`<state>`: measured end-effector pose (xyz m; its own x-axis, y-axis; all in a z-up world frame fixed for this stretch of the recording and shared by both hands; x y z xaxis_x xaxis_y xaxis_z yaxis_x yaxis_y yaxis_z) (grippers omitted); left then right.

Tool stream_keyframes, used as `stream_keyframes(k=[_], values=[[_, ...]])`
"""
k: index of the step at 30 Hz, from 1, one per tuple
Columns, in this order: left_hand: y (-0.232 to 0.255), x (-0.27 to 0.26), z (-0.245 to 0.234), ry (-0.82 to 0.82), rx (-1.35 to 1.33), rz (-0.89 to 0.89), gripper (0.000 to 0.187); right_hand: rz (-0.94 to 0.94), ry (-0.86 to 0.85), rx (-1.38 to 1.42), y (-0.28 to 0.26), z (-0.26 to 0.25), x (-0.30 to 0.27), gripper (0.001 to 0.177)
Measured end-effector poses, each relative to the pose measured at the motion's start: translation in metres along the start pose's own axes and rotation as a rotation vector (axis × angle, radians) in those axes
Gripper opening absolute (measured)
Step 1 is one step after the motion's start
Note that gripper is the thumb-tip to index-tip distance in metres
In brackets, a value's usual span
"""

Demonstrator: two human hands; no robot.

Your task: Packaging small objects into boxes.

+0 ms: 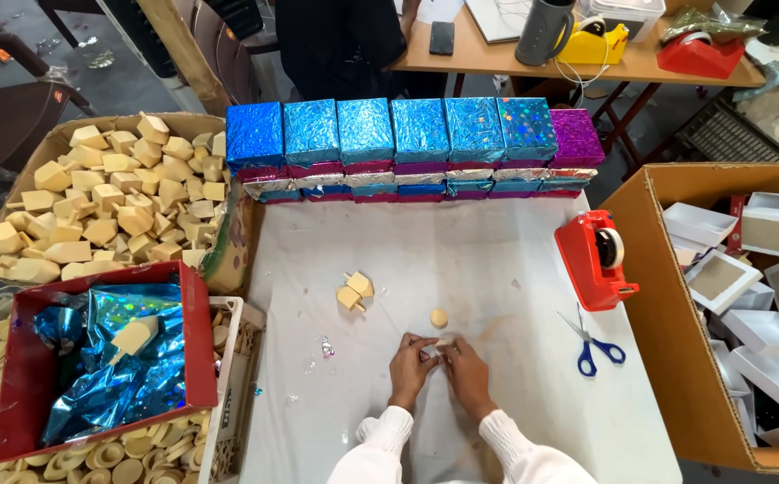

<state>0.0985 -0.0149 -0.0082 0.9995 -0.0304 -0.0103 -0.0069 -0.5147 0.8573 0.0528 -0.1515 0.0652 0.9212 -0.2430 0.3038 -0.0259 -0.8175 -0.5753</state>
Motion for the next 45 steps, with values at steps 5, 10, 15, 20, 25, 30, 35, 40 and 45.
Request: stream_keyframes(k=[5,10,15,20,25,30,35,40,45], values=[[0.007,-0.001,-0.003,-0.004,-0.006,0.0,0.047,0.051,-0.069,0.054,0.008,-0.006,-0.002,0.017],[0.003,-0.001,0.001,-0.009,-0.009,-0.018,0.046,0.044,0.023,0.047,0.008,0.003,0.013,0.016],[-0.001,0.001,0.001,0.017,-0.013,-0.001,0.044,0.064,0.06,0.146,0.0,-0.001,0.001,0.021],[0.004,0.0,-0.001,-0.003,-0.013,0.005,0.045,0.1,-0.081,0.143,0.014,0.008,0.002,0.015],[0.004,-0.001,-0.001,-0.001,-0.031,-0.034,0.045,0.092,-0.002,0.116,0.007,0.002,0.02,0.015],[-0.001,0.001,0.0,0.007,-0.014,-0.037,0.045,0.062,0.06,0.143,-0.001,-0.004,0.004,0.015],[0.004,-0.001,-0.002,0.008,-0.037,-0.008,0.048,0.127,-0.089,0.124,0.018,0.009,0.003,0.018],[0.007,0.0,-0.002,-0.01,-0.019,-0.03,0.045,0.096,0.021,0.138,0.008,-0.001,0.025,0.014],[0.004,0.0,-0.003,-0.005,-0.019,-0.033,0.044,0.089,0.029,0.11,0.008,0.001,0.013,0.018]])
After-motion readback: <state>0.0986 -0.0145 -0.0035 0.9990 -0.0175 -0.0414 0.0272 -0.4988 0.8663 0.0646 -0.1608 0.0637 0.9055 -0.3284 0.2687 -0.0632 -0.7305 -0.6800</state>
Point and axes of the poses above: each hand's wrist, its own x-axis towards the middle knuckle, its own z-axis out of the palm, y = z × x, the point moved 10 cm from there along x, towards the middle knuckle, and after that the axes turned 8 degrees about y, right-handed, at the moved point
